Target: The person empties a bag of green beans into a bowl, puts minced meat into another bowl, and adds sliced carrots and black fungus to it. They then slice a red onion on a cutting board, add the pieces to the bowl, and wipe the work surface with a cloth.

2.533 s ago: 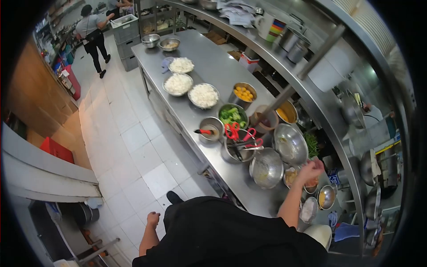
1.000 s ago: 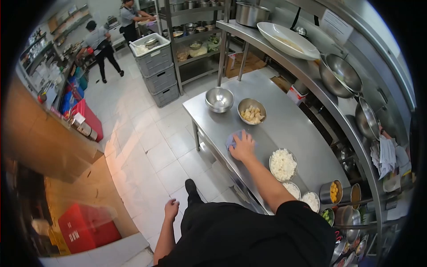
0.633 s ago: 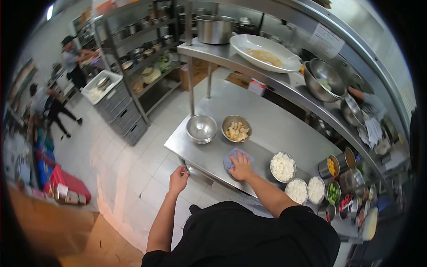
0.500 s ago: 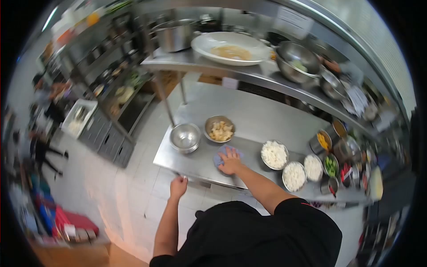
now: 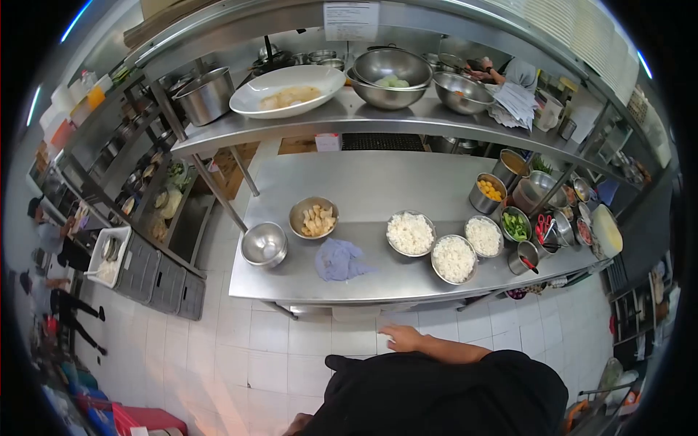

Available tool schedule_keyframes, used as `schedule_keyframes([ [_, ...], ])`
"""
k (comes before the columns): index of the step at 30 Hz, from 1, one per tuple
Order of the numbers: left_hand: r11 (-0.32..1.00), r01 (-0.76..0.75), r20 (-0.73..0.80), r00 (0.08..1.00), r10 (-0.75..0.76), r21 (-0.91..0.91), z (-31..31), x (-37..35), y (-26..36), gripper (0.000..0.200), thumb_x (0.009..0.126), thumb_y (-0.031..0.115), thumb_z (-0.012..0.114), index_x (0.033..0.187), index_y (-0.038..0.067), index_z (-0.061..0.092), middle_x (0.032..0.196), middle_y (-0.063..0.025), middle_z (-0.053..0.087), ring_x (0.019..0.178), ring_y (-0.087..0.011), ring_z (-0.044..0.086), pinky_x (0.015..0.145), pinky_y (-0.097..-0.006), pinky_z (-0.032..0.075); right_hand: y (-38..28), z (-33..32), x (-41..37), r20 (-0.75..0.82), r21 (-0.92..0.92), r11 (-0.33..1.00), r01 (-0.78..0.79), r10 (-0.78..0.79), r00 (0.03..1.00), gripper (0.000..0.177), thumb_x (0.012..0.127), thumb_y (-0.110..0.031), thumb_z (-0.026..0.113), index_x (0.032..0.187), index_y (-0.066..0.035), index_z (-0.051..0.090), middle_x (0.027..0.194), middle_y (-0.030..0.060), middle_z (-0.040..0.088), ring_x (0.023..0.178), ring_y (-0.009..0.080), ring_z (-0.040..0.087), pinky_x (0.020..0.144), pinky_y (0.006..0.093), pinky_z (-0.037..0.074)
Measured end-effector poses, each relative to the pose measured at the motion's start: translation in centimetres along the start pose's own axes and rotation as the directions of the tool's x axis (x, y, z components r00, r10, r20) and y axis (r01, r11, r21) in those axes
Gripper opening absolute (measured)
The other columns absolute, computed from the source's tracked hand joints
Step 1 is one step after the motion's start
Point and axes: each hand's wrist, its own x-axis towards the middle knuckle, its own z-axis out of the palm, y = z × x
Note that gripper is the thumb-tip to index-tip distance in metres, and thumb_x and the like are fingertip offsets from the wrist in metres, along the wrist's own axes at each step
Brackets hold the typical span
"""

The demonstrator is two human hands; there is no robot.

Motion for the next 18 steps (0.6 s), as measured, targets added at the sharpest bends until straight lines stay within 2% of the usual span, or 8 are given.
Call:
schedule_keyframes([
  [2,0.890,-0.249,-0.013,0.962,0.274,0.382,2.4,-2.3,-0.7,0.035,0.083,0.037,0.069,0.078,0.003,0.068,0.082,-0.0127,0.069,0.080,-0.0244,0.067,0.077,-0.0383,0.055,9.5,5.0,-3.9,0.219,0.012,0.955,-0.297,0.287,0.933,0.051,0.082,-0.026,0.060,0.131,-0.010,0.056,0.125,0.0198,0.062,0.117,0.0370,0.058,0.094,0.0458,0.049],
  [3,0.878,0.232,-0.049,0.971,-0.233,0.418,3.3,-0.1,-0.5,0.037,0.083,0.038,0.068,0.083,0.001,0.070,0.087,-0.0147,0.070,0.085,-0.0262,0.068,0.080,-0.0375,0.055,14.8,7.4,-6.7,0.207,-0.092,0.947,-0.308,0.321,0.924,0.047,0.080,-0.026,0.060,0.123,-0.007,0.063,0.120,0.0210,0.065,0.111,0.0389,0.062,0.093,0.0470,0.050],
  [4,0.596,0.607,-0.072,0.729,-0.680,0.526,4.1,2.5,0.3,0.040,0.083,0.039,0.068,0.089,0.000,0.071,0.092,-0.0167,0.071,0.091,-0.0280,0.069,0.082,-0.0367,0.055,17.2,7.3,-8.9,0.392,-0.333,0.881,-0.336,0.454,0.800,0.040,0.079,-0.023,0.057,0.112,-0.003,0.068,0.111,0.0213,0.069,0.107,0.0385,0.064,0.093,0.0480,0.050],
  [5,0.499,0.749,-0.214,0.625,-0.751,0.435,5.7,4.4,0.9,0.048,0.082,0.042,0.066,0.101,-0.001,0.072,0.106,-0.0214,0.070,0.103,-0.0328,0.067,0.088,-0.0376,0.054,19.6,7.3,-12.8,0.262,-0.315,0.819,-0.480,0.561,0.785,0.038,0.079,-0.022,0.055,0.108,-0.002,0.069,0.104,0.0215,0.070,0.100,0.0375,0.067,0.089,0.0481,0.052],
  [8,0.695,0.446,-0.334,0.893,-0.302,0.564,10.9,7.0,3.3,0.054,0.082,0.038,0.063,0.118,-0.002,0.067,0.122,-0.0243,0.065,0.119,-0.0367,0.060,0.103,-0.0419,0.046,23.0,5.4,-20.1,0.209,-0.261,0.737,-0.624,0.674,0.709,0.035,0.081,-0.022,0.053,0.102,0.000,0.071,0.106,0.0211,0.070,0.099,0.0366,0.068,0.087,0.0465,0.054],
  [11,0.912,0.350,-0.486,0.848,-0.211,0.215,20.3,6.6,8.8,0.052,0.080,0.030,0.066,0.124,0.002,0.063,0.121,-0.0228,0.066,0.115,-0.0380,0.061,0.102,-0.0426,0.047,24.8,5.2,-25.9,0.246,-0.070,0.707,-0.704,0.696,0.675,0.034,0.084,-0.023,0.051,0.096,0.001,0.071,0.108,0.0205,0.069,0.095,0.0343,0.069,0.081,0.0427,0.056],
  [16,0.813,0.097,-0.146,0.989,-0.015,0.574,31.4,4.2,13.8,0.064,0.082,0.038,0.067,0.135,0.005,0.053,0.123,-0.0249,0.063,0.118,-0.0407,0.059,0.102,-0.0447,0.047,25.7,8.8,-36.2,0.068,0.698,0.361,-0.619,0.826,0.559,0.018,0.087,-0.015,0.053,0.087,-0.005,0.068,0.074,0.0119,0.064,0.063,0.0242,0.067,0.052,0.0381,0.056],
  [18,0.773,-0.012,0.152,0.982,-0.110,0.634,32.9,2.4,14.8,0.068,0.082,0.041,0.068,0.137,0.005,0.052,0.124,-0.0248,0.063,0.119,-0.0401,0.058,0.103,-0.0446,0.046,31.1,15.6,-42.2,0.033,0.567,0.535,-0.626,0.745,0.666,0.014,0.085,-0.016,0.059,0.086,-0.007,0.070,0.079,0.0111,0.067,0.069,0.0253,0.068,0.058,0.0381,0.057],
])
